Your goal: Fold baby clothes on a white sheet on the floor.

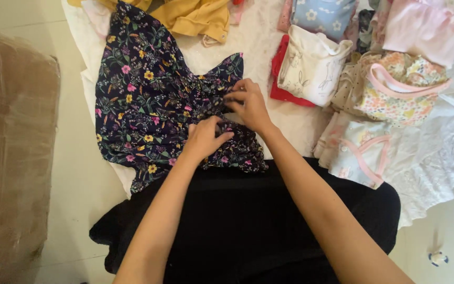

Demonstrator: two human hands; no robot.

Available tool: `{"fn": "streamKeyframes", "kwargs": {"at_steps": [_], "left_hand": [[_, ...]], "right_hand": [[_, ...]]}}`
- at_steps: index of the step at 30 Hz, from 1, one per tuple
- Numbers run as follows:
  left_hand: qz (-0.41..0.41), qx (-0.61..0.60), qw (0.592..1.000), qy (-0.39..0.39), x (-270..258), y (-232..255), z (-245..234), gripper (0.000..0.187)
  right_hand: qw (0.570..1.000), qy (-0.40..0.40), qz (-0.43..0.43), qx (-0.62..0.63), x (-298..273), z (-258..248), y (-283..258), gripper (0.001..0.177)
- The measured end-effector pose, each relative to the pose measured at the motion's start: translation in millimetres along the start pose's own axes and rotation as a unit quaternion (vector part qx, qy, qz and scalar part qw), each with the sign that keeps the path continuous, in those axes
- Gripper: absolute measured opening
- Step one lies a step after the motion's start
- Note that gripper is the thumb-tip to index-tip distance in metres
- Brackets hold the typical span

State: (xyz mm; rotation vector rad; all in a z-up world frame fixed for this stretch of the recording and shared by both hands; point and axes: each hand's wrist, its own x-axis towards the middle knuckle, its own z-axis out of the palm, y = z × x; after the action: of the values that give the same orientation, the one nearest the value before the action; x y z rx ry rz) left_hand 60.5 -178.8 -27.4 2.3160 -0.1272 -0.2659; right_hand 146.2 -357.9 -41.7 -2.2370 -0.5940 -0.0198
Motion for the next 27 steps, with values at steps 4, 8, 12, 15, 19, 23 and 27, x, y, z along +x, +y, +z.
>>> {"fn": "streamKeyframes", "kwargs": {"at_steps": [4, 8, 12, 15, 19, 23, 27], "left_hand": [[-0.036, -0.062, 0.997, -0.005, 6, -16, 24, 0.029], [-0.051, -0.253, 0.966, 0.017, 12, -19, 18, 0.026], [-0.096, -0.37, 0.924, -0.013, 13, -3, -9, 0.031], [-0.097, -0.308, 0.946, -0.015, 16, -12, -3, 0.032], [-0.044, -0.26, 0.964, 0.009, 17, -13, 0, 0.033], [-0.037, -0.239, 0.97, 0.031, 19, -15, 3, 0.033], [-0.054, -0.277, 0.959, 0.015, 23, -16, 5, 0.031]], "right_hand": [[0.98, -0.024, 0.071, 0.187, -1, 0, 27, 0.025], [0.879, -0.082, 0.192, 0.428, 0, -9, 34, 0.019], [0.878, -0.14, 0.201, 0.411, 1, -19, 40, 0.01], [0.879, -0.154, 0.24, 0.381, 5, -23, 37, 0.011], [0.902, -0.2, 0.24, 0.298, 12, -34, 31, 0.011], [0.878, -0.256, 0.241, 0.325, 14, -32, 39, 0.024], [0.873, -0.234, 0.25, 0.348, 15, -39, 34, 0.019]]}}
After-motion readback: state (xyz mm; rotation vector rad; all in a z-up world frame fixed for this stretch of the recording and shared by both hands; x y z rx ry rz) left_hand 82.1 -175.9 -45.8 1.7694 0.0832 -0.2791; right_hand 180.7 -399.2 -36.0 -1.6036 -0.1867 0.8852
